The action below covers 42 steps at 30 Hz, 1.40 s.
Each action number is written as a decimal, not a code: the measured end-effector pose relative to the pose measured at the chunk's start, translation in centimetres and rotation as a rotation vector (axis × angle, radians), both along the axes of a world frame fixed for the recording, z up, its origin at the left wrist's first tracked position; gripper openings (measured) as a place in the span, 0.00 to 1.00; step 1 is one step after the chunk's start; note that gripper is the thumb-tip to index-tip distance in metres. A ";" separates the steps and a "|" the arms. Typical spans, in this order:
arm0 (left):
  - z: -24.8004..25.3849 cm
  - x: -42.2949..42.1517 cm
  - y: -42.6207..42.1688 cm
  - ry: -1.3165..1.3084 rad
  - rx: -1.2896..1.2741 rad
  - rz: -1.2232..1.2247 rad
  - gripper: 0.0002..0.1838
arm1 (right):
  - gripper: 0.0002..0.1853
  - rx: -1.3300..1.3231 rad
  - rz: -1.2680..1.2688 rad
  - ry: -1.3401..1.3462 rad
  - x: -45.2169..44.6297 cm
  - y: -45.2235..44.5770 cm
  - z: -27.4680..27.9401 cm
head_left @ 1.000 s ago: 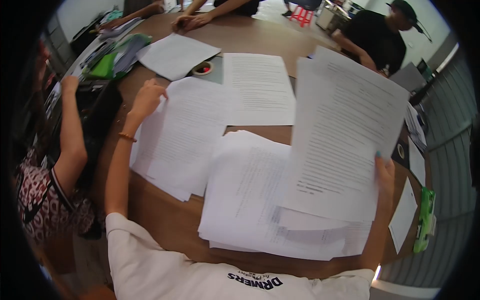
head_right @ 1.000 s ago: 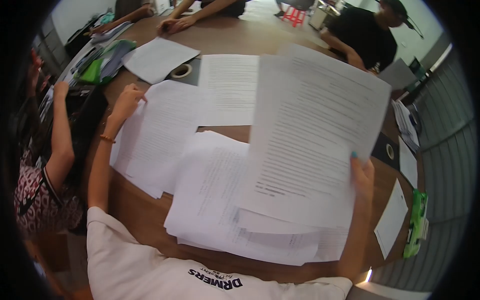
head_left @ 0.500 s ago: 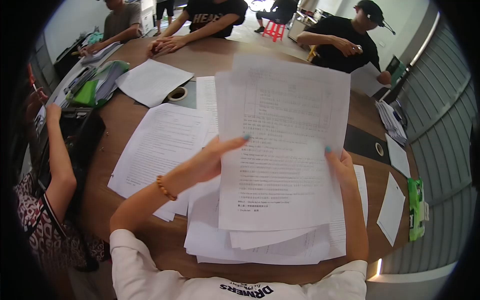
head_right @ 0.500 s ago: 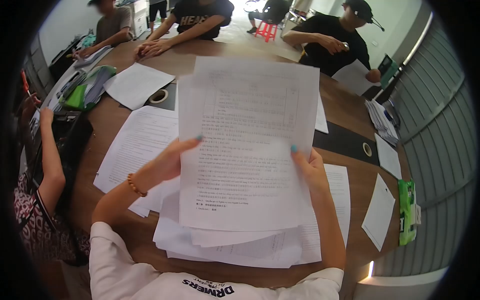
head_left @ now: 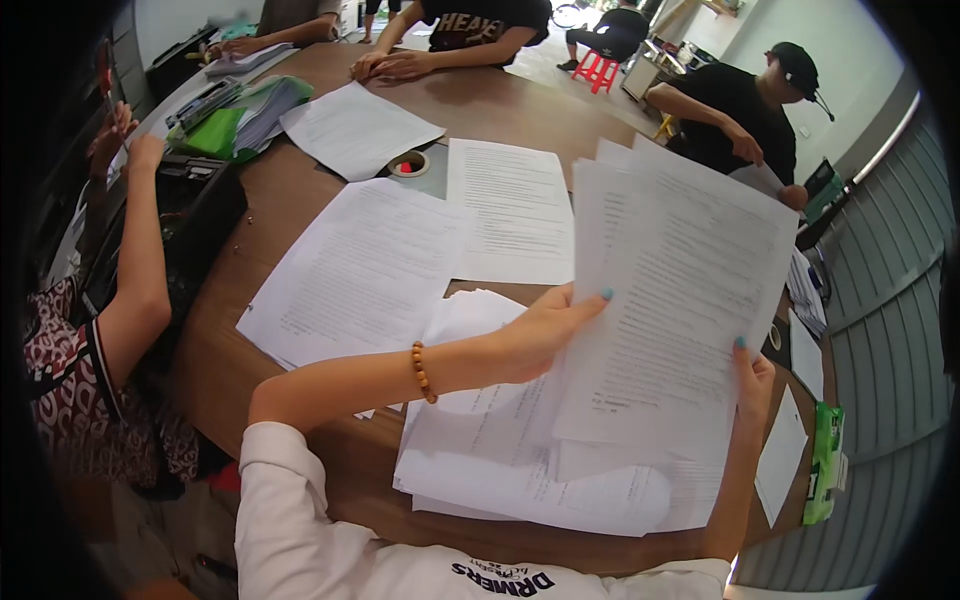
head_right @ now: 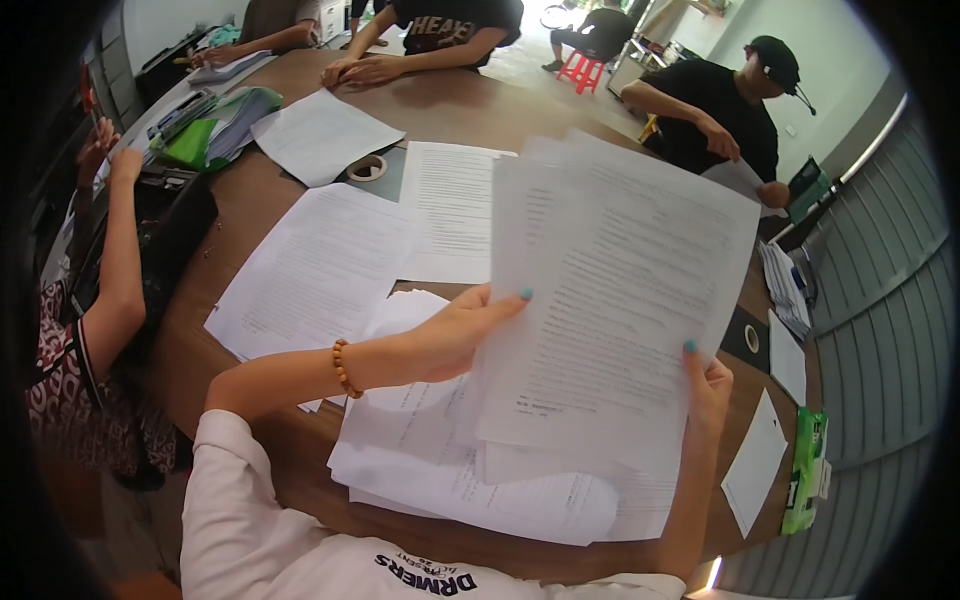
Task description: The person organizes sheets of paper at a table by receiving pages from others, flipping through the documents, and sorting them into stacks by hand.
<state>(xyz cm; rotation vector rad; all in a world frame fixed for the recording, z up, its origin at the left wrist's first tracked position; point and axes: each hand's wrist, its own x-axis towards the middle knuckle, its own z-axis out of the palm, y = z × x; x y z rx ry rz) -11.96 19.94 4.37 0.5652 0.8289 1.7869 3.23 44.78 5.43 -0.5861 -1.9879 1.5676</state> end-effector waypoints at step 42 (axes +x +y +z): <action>-8.7 -8.2 -30.7 -0.194 -0.048 0.999 0.17 | 0.13 0.178 0.214 -0.340 -26.8 1.4 -6.9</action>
